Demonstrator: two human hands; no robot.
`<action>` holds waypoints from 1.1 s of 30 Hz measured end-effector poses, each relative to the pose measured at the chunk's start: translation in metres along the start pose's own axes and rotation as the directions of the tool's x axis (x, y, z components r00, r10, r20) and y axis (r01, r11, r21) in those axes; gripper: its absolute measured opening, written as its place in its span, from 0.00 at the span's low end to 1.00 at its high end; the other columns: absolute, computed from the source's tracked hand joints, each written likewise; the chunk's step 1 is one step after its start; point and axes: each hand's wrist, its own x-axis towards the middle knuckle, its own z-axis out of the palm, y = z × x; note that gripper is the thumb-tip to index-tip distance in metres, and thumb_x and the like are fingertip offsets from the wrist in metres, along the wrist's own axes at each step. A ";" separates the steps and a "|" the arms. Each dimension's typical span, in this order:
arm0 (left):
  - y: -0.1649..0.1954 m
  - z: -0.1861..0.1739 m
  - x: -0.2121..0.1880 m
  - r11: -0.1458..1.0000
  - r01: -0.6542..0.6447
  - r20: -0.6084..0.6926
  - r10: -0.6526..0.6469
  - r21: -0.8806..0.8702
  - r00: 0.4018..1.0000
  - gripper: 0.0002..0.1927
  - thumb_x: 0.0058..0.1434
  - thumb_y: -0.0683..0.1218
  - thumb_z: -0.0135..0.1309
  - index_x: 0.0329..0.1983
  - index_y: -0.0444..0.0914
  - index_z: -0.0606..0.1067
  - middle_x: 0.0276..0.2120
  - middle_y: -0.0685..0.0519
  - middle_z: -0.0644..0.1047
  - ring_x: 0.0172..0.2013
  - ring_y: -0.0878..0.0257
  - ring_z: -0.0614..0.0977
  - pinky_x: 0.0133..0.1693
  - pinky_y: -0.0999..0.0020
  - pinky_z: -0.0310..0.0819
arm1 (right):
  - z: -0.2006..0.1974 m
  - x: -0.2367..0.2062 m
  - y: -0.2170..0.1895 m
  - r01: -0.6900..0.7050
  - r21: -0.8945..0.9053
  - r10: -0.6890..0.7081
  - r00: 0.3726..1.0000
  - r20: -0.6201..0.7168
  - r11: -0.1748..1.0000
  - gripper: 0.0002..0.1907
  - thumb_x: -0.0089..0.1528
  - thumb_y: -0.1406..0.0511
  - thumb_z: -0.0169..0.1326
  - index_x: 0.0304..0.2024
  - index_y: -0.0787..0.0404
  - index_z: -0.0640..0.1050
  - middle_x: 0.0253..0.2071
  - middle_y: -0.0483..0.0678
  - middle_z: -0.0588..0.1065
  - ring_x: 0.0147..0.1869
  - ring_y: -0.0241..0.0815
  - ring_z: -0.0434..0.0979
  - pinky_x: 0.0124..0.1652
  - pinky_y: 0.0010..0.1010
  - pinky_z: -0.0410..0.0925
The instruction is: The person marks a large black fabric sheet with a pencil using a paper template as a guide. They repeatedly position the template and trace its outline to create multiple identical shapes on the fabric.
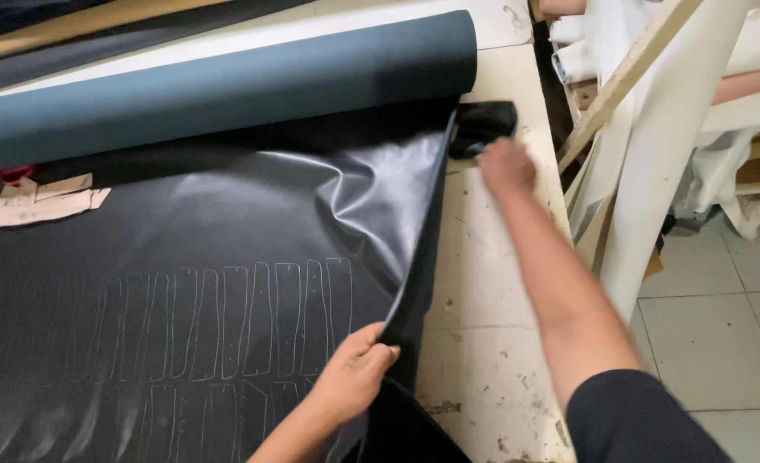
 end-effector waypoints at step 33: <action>-0.125 0.085 -0.090 0.797 -0.322 0.041 0.352 0.511 0.935 0.25 0.62 0.47 0.54 0.63 0.40 0.72 0.74 0.47 0.63 0.62 0.49 0.74 0.62 0.55 0.70 | 0.039 -0.476 0.043 -0.130 0.338 0.131 0.991 0.019 0.932 0.39 0.53 0.51 0.67 0.61 0.60 0.70 0.48 0.53 0.76 0.48 0.52 0.79 0.46 0.43 0.72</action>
